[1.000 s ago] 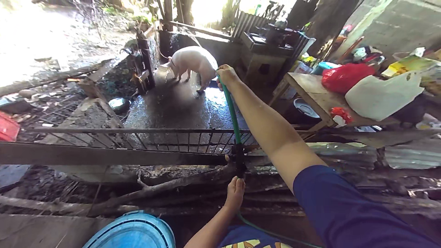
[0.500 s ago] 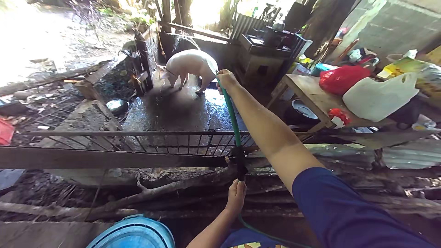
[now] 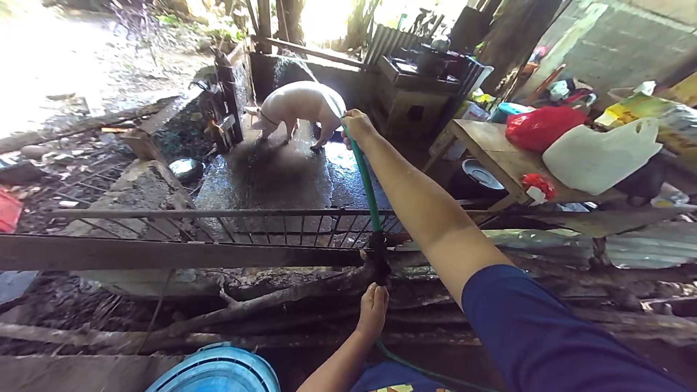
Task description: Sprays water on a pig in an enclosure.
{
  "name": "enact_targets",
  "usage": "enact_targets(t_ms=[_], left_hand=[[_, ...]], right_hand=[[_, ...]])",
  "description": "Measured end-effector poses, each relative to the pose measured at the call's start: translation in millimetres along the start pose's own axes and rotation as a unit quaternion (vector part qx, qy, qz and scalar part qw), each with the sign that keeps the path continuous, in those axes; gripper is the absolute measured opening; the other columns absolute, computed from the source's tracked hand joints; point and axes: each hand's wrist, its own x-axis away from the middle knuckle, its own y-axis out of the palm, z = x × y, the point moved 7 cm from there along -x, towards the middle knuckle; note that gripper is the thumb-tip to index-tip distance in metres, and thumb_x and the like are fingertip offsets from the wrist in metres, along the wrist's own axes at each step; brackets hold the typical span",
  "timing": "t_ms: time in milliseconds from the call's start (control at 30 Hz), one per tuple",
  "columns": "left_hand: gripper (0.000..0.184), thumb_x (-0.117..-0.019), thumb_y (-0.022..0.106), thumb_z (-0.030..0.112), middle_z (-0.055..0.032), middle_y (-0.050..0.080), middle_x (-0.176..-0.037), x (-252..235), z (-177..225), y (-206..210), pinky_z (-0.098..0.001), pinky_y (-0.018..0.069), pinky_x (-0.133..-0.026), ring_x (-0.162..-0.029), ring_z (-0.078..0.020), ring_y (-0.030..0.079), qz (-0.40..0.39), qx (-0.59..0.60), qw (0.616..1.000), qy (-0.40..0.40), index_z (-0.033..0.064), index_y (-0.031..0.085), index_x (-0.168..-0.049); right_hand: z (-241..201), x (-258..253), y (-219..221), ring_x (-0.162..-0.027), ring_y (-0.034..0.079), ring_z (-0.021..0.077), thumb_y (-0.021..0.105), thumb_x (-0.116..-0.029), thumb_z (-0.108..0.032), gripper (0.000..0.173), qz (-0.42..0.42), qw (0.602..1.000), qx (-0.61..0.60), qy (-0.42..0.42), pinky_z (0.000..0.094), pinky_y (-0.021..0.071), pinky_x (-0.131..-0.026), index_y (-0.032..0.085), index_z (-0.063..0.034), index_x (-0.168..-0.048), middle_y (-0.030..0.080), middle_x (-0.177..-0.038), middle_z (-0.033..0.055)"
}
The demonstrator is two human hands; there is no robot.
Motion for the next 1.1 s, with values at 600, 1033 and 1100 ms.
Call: enact_targets(t_ms=[600,1033,1100], left_hand=[[0.034,-0.1054,0.029,0.018,0.012,0.045,-0.064,-1,12,-23,-0.0119,0.0395,-0.057,-0.056,0.0063,0.043,0.015,0.012,1.0,0.014,0.0087,0.053,-0.084],[0.034,-0.1054,0.028,0.018,0.0118,0.046,-0.064,2,8,-22,-0.0115,0.0401,-0.057,-0.056,0.0065,0.043,0.011,0.014,1.0,0.006,0.0085,0.053,-0.084],[0.033,-0.1051,0.029,0.017,0.0119,0.045,-0.065,3,7,-20,-0.0118,0.0395,-0.056,-0.056,0.0063,0.043,0.011,0.011,1.0,0.006,0.0087,0.053,-0.084]], right_hand=[[-16,-1,26,-0.051,0.051,0.0132,0.04,-0.1104,-0.021,0.03,0.0,1.0,-0.001,-0.006,0.0267,0.0461,-0.047,0.049,-0.0116,-0.138,0.053,-0.078,0.0061],[-6,-6,24,-0.053,0.051,0.0134,0.041,-0.1099,-0.019,0.03,0.002,1.0,0.01,0.001,0.0272,0.046,-0.049,0.051,-0.0109,-0.137,0.054,-0.081,0.0068],[-5,-6,21,-0.052,0.051,0.0132,0.041,-0.1099,-0.019,0.031,0.007,1.0,0.012,0.002,0.0268,0.0459,-0.048,0.05,-0.0112,-0.138,0.055,-0.08,0.0066]])
